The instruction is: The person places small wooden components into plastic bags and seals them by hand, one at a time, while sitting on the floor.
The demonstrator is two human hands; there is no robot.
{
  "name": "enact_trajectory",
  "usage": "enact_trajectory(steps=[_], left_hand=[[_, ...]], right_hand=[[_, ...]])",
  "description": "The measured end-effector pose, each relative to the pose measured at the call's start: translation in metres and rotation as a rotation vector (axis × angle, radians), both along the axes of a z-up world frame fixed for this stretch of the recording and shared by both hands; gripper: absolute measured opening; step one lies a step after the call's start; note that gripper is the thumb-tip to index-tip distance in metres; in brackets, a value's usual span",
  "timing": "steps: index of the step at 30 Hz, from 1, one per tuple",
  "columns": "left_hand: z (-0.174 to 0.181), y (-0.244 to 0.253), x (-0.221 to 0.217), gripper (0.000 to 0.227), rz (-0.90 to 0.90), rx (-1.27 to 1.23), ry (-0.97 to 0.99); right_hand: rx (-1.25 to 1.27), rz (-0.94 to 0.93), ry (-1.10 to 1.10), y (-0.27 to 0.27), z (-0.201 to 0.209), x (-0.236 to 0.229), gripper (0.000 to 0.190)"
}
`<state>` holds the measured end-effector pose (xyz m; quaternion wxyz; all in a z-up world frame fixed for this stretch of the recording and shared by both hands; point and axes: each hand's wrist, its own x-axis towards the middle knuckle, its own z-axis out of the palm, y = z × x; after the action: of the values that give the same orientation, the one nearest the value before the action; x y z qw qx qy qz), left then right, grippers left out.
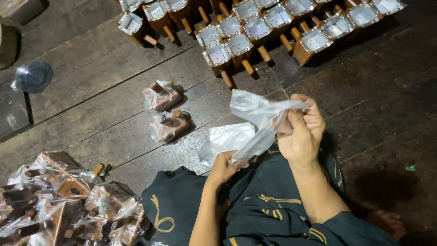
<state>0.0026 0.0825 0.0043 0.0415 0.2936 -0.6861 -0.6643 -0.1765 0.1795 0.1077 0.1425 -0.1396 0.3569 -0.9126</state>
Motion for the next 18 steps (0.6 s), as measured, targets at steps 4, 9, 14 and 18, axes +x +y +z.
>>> enact_trajectory(steps=[4,9,14,18], left_hand=[[-0.022,-0.007,-0.004,0.04,-0.075,0.0,0.094],[0.028,-0.003,-0.015,0.107,0.191,0.763,0.513],[0.018,-0.026,-0.006,0.117,0.258,0.639,0.727],[0.036,-0.038,-0.008,0.115,0.319,0.11,0.543]], right_hand=[[0.049,-0.033,-0.034,-0.018,0.018,0.0,0.022],[0.252,0.144,-0.044,-0.025,-0.048,-0.018,0.039],[0.379,0.263,0.085,-0.025,-0.033,-0.01,0.033],[0.493,0.574,0.294,-0.022,-0.03,0.004,0.019]])
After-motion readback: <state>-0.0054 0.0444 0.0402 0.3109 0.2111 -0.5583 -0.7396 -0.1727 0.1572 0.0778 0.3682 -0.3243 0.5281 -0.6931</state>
